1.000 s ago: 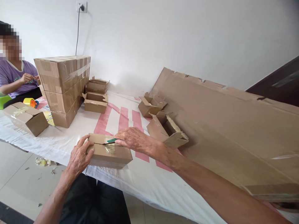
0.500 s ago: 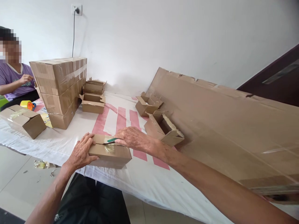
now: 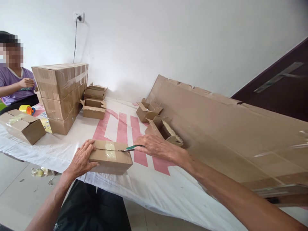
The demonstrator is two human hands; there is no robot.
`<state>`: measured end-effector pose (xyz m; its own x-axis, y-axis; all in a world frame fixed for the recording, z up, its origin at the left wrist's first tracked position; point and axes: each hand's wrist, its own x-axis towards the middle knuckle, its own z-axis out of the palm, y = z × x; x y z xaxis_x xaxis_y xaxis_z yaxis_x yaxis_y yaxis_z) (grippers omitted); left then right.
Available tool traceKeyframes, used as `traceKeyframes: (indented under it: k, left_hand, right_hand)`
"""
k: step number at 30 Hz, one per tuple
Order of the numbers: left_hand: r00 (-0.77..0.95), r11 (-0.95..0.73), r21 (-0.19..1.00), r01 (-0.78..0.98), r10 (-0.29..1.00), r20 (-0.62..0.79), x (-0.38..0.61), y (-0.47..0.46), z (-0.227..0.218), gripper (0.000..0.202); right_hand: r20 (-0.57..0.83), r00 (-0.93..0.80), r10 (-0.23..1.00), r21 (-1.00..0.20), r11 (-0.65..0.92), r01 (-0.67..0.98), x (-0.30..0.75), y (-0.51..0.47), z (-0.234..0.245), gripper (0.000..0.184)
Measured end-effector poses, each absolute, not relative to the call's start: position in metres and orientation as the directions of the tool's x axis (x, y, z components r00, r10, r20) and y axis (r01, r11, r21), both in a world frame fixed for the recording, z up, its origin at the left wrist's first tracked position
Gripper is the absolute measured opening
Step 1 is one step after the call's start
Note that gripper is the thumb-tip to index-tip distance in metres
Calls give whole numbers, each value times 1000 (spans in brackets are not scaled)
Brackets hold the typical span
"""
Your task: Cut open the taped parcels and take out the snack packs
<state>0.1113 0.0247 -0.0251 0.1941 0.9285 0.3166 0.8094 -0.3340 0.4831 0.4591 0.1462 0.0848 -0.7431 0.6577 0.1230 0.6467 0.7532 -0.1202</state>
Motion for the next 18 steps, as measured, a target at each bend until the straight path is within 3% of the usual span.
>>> traceKeyframes:
  k: [4,7,10,13,16,18]
  left_hand:
    - [204,-350,507,788,925,321,111,26,-22,37]
    - [207,-348,507,789,927,315,114,29,-18,28]
    - [189,-311,477,822,939,288,119,31,-12,26]
    - [150,-247,426,871,957,247,128,26,0,26]
    - [136,-207,369,906,968,211,138,18,8,21]
    - [130,-195,332,923,969,208,142,15,9,18]
  right_hand:
    - [107,-578,809,-391,569,723,507,136,66,41]
    - [183,-320,929,-556,367,746,525,118,-1,52]
    - [254,-152,955,-580,276,766,530,95,-88,51]
    - [337,-124,933,-526,296,797,530,80,-149,43]
    - [409,-101,907,-578,343,740,523,91,-172,40]
    - [396,-20,918,-716,323,620,505,110,-167,49]
